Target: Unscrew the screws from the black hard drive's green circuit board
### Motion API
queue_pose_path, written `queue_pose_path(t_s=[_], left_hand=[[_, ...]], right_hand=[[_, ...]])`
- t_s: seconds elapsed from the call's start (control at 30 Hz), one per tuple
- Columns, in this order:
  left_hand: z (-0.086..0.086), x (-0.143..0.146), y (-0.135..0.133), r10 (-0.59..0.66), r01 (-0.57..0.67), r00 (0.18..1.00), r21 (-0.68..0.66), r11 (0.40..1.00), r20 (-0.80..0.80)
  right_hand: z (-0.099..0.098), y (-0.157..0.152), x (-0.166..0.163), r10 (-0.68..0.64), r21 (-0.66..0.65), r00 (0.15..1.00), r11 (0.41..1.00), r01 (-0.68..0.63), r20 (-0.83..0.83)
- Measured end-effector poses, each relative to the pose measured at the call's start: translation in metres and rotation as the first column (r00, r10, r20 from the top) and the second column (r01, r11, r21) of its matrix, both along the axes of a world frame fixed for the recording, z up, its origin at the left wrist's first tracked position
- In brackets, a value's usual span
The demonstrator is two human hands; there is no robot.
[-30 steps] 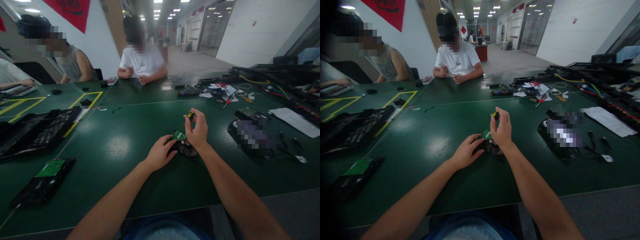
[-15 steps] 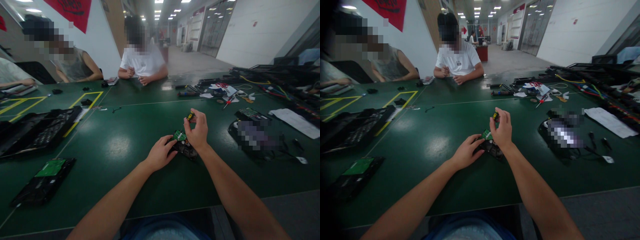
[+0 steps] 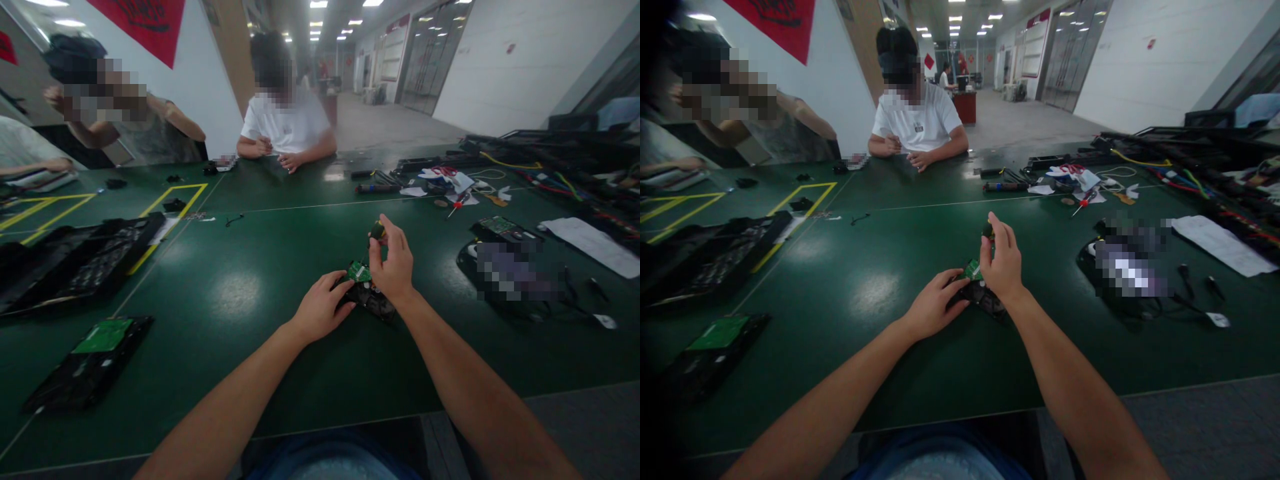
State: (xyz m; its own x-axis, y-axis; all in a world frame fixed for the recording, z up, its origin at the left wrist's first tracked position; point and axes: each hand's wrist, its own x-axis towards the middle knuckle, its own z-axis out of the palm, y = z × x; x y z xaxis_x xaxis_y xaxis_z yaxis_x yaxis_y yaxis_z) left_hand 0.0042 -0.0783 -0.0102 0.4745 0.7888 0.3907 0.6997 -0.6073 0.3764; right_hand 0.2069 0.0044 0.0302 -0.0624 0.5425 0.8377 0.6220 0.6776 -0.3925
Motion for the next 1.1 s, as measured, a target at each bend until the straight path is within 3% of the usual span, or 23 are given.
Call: queue_pose_path(t_s=[0.8,1.1], left_hand=[[-0.002,-0.0001,0.0006,-0.006,0.006,1.0,0.006,1.0,0.008],[-0.0031,-0.0006,0.001,0.001,-0.001,1.0,-0.007,1.0,0.005]], right_hand=[[0.0026,-0.0001,0.0018,-0.076,0.047,0.996,0.996,0.078,-0.046],[-0.0037,0.0027,0.001,-0.03,0.0,0.999,1.0,0.03,-0.037]])
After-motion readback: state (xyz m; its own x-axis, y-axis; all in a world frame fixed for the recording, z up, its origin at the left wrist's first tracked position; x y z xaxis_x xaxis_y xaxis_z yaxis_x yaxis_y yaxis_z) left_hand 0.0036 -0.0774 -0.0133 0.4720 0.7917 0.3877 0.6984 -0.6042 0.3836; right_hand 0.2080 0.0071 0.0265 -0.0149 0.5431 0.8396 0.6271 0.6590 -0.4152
